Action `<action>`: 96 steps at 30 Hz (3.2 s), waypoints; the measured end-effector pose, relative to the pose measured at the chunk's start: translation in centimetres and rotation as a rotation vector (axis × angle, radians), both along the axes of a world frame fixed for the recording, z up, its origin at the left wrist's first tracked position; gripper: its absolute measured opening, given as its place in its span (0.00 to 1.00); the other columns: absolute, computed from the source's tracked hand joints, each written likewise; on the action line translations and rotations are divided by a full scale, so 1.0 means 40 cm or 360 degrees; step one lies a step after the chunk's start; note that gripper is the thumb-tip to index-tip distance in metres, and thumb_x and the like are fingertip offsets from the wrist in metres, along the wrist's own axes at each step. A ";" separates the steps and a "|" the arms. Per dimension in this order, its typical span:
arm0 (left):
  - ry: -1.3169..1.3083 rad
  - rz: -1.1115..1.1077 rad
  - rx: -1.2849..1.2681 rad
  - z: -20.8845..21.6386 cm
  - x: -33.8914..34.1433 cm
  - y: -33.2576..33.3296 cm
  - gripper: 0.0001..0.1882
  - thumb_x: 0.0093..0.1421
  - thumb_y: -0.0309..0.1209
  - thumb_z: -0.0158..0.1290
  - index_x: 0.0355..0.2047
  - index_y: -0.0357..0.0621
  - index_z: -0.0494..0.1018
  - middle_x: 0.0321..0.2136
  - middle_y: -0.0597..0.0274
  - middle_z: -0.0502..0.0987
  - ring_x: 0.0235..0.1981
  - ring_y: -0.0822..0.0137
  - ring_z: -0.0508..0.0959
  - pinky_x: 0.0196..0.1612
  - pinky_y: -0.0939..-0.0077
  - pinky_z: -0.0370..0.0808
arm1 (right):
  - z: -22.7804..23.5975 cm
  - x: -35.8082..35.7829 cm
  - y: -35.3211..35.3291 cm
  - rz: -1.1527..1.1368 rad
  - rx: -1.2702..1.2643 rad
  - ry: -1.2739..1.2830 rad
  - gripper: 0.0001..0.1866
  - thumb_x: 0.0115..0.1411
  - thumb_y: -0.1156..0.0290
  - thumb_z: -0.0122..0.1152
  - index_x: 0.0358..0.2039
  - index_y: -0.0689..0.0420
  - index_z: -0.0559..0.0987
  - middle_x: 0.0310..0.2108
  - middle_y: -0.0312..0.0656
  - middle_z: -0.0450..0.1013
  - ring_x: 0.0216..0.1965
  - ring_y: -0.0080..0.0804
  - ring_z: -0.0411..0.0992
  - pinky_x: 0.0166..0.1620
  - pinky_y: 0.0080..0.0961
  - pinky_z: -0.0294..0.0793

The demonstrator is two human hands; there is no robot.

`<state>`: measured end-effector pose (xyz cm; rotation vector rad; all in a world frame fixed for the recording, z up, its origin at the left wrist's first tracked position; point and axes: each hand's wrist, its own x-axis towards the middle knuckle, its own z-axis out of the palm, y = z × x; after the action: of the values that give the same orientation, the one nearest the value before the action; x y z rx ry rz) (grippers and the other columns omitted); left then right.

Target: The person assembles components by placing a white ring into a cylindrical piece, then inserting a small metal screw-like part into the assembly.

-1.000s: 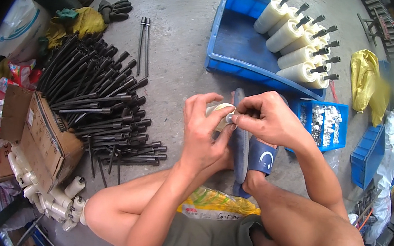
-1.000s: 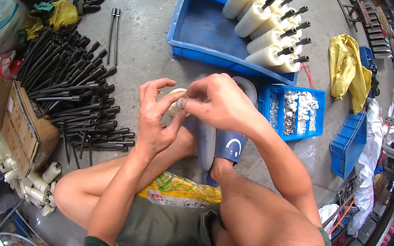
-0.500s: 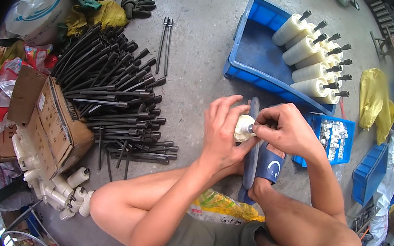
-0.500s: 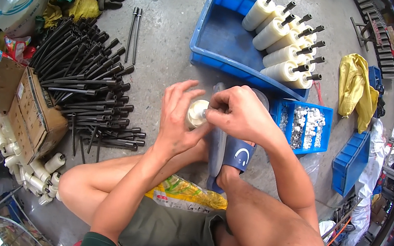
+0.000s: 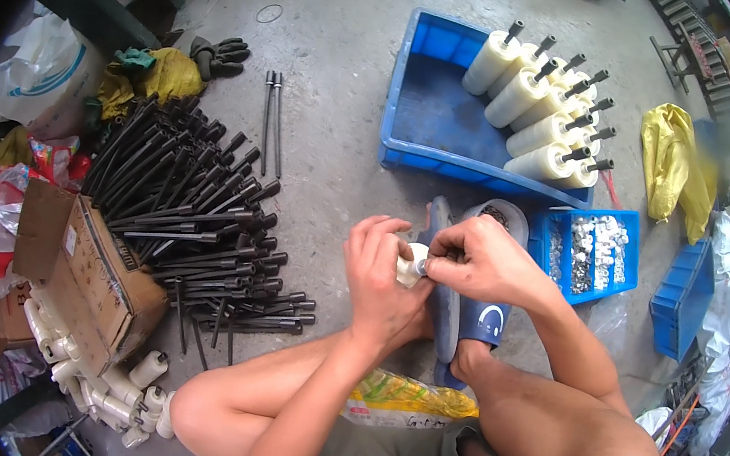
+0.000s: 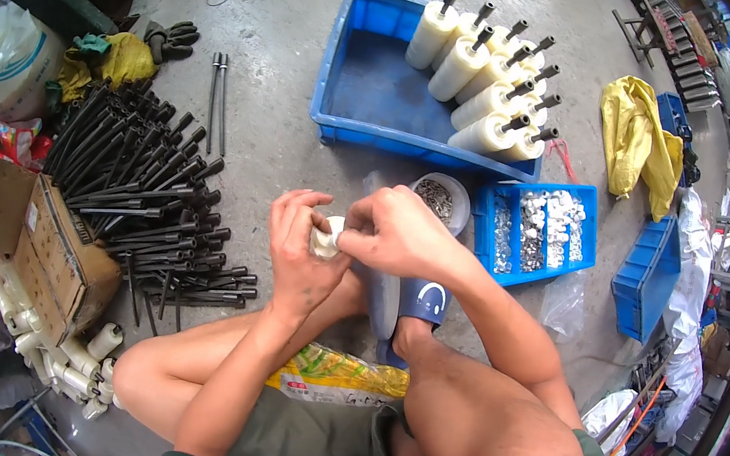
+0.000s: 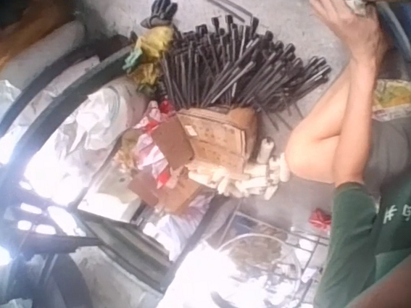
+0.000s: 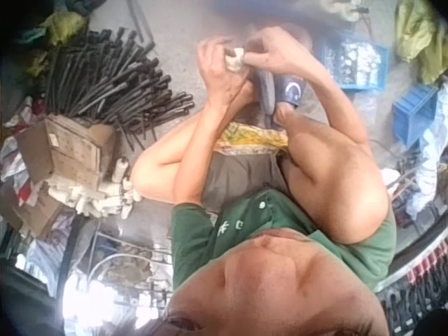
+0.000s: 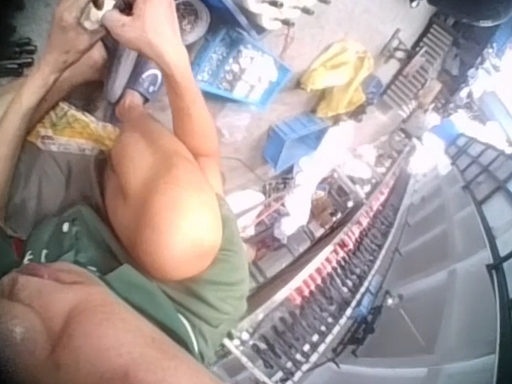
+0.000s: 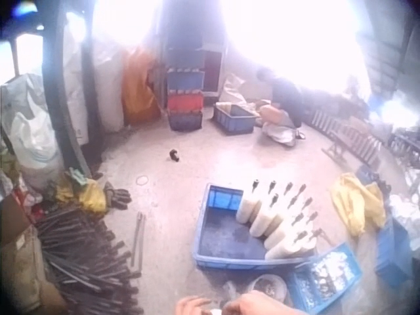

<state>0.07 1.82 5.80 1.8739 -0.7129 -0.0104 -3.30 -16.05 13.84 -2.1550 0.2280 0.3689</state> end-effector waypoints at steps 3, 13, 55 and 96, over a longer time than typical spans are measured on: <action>-0.0005 0.0007 0.0022 -0.004 -0.011 0.039 0.19 0.51 0.27 0.66 0.44 0.37 0.80 0.50 0.48 0.80 0.57 0.39 0.75 0.62 0.45 0.70 | 0.013 0.026 0.020 0.0079 -0.0176 0.0149 0.17 0.55 0.62 0.65 0.32 0.67 0.85 0.22 0.61 0.73 0.23 0.46 0.78 0.33 0.40 0.77; 0.0164 0.0706 -0.0106 0.114 0.025 0.290 0.12 0.57 0.22 0.68 0.42 0.33 0.84 0.47 0.49 0.86 0.47 0.59 0.86 0.51 0.70 0.81 | -0.585 0.215 -0.689 -0.1824 0.1564 0.0203 0.29 0.61 0.57 0.75 0.61 0.47 0.78 0.56 0.37 0.76 0.56 0.37 0.73 0.57 0.37 0.75; 0.1635 0.0106 -0.0683 -0.032 0.218 -0.255 0.19 0.78 0.40 0.49 0.59 0.39 0.71 0.45 0.52 0.83 0.37 0.63 0.84 0.38 0.67 0.83 | -0.225 0.234 -0.235 -0.1500 0.0256 -0.0761 0.26 0.50 0.62 0.81 0.47 0.62 0.86 0.43 0.45 0.87 0.45 0.31 0.85 0.51 0.29 0.83; -0.0117 0.0330 -0.0077 -0.089 0.017 -0.018 0.20 0.58 0.25 0.70 0.47 0.39 0.74 0.49 0.47 0.80 0.48 0.50 0.81 0.53 0.58 0.79 | -0.305 -0.772 -0.639 -0.1247 -0.1358 0.0770 0.12 0.59 0.60 0.71 0.42 0.45 0.90 0.40 0.38 0.87 0.44 0.42 0.85 0.48 0.40 0.84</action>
<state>0.74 1.08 2.22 1.9010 -0.5604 0.2074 -34.17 -41.60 1.63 -2.4940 1.6943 0.3502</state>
